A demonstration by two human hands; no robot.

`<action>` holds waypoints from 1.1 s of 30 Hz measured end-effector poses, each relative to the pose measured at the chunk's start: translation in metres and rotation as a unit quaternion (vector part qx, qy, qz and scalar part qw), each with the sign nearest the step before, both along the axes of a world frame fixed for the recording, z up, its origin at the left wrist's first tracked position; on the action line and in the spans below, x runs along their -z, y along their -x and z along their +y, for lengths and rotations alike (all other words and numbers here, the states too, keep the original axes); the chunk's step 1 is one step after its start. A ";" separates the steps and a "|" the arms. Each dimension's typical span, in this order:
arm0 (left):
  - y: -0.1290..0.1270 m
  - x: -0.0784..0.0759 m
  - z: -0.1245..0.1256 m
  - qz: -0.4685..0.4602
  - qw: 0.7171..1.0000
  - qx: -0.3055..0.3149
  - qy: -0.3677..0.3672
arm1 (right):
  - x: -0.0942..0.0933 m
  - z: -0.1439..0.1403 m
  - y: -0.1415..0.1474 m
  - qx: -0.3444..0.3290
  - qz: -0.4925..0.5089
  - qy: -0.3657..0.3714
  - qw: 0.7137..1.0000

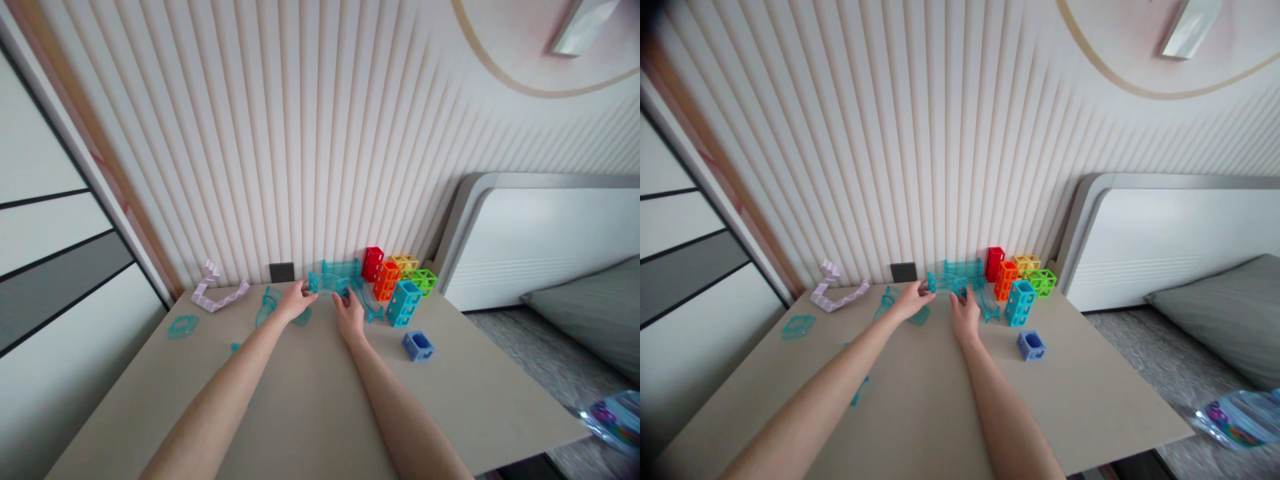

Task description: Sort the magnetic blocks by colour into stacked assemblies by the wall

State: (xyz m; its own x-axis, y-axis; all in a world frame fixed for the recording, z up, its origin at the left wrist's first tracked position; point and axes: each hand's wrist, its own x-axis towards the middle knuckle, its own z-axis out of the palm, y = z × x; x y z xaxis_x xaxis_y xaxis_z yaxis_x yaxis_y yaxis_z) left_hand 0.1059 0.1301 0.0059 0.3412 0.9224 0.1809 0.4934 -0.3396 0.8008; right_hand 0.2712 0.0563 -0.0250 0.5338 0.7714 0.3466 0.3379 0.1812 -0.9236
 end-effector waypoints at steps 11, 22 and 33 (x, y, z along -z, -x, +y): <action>-0.003 0.001 0.001 0.007 0.999 -0.016 0.042 | 0.007 0.007 -0.007 -0.011 -0.049 0.026 0.998; -0.008 0.007 0.005 0.064 0.994 -0.018 0.082 | 0.018 0.014 -0.010 0.017 -0.143 0.044 0.989; -0.009 0.008 0.003 0.110 0.991 -0.040 0.071 | 0.023 0.016 -0.006 0.027 -0.209 0.094 0.973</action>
